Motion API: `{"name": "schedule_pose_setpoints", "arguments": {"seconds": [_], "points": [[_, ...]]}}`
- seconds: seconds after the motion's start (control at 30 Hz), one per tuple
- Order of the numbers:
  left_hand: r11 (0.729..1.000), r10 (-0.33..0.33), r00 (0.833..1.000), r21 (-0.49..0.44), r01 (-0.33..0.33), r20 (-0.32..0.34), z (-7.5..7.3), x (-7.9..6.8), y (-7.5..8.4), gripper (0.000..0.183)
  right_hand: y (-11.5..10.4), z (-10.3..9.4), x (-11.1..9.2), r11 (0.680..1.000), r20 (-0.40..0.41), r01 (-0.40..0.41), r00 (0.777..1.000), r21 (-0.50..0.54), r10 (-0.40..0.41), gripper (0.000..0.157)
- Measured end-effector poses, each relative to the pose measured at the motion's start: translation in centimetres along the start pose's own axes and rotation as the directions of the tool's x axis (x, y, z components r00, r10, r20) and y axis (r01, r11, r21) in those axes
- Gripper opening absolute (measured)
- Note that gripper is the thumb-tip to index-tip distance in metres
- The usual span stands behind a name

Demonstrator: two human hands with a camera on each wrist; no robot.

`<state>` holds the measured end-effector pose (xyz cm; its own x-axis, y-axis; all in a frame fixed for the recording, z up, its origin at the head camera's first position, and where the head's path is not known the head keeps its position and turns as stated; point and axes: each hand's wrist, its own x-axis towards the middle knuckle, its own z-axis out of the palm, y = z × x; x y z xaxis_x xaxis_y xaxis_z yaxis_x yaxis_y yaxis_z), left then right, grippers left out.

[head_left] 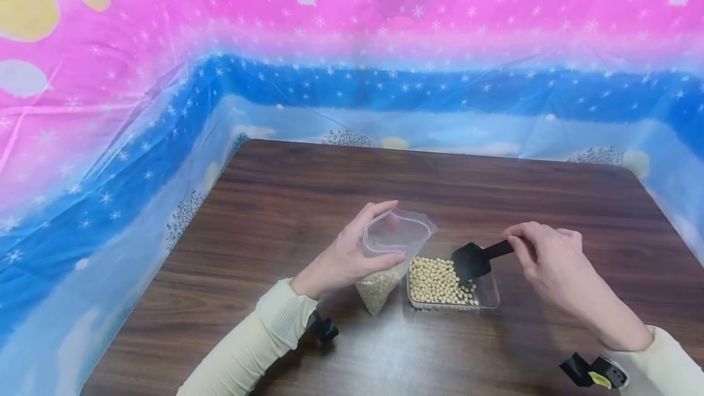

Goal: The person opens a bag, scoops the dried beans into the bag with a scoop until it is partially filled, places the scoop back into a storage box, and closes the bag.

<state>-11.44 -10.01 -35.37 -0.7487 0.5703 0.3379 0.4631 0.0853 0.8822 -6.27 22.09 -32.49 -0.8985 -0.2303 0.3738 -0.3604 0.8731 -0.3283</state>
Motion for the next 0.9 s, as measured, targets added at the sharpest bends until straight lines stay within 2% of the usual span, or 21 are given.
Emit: {"name": "schedule_pose_setpoints", "arguments": {"seconds": [0.07,0.17,0.37,0.5,0.57,0.73,0.83,0.9], "points": [[1.0,0.0,1.0,0.007,0.0,0.002,0.0,0.0,0.0,0.074,0.7,0.2,-0.1,0.991,0.1,-0.12,0.989,0.066,0.113,0.016],[1.0,0.002,1.0,0.017,-0.002,0.006,0.0,0.0,-0.1,0.074,1.3,0.9,-0.5,0.959,0.213,-0.241,0.955,0.146,0.208,0.026],[1.0,-0.017,1.0,0.0,0.017,0.004,0.0,0.0,0.0,0.075,1.7,2.7,-1.2,0.897,0.291,-0.34,0.921,0.281,0.258,0.032],[0.999,-0.028,1.0,-0.025,0.029,0.004,0.0,-0.1,0.0,0.075,1.9,3.8,-1.7,0.812,0.346,-0.436,0.885,0.388,0.31,0.035],[0.999,-0.027,1.0,-0.021,0.027,0.005,0.0,-0.1,0.1,0.074,2.1,4.3,-2.0,0.771,0.352,-0.461,0.878,0.439,0.325,0.034],[1.0,-0.01,1.0,0.01,0.01,0.003,0.0,0.0,0.1,0.073,2.7,5.3,-2.4,0.719,0.329,-0.491,0.87,0.492,0.368,0.033],[1.0,-0.003,1.0,0.023,0.003,0.001,-0.1,0.0,0.0,0.074,3.5,5.6,-2.4,0.657,0.346,-0.535,0.845,0.531,0.408,0.035],[1.0,-0.002,1.0,0.026,0.002,0.001,-0.1,0.0,0.0,0.074,4.1,5.7,-2.4,0.593,0.367,-0.559,0.829,0.579,0.423,0.036]]}}
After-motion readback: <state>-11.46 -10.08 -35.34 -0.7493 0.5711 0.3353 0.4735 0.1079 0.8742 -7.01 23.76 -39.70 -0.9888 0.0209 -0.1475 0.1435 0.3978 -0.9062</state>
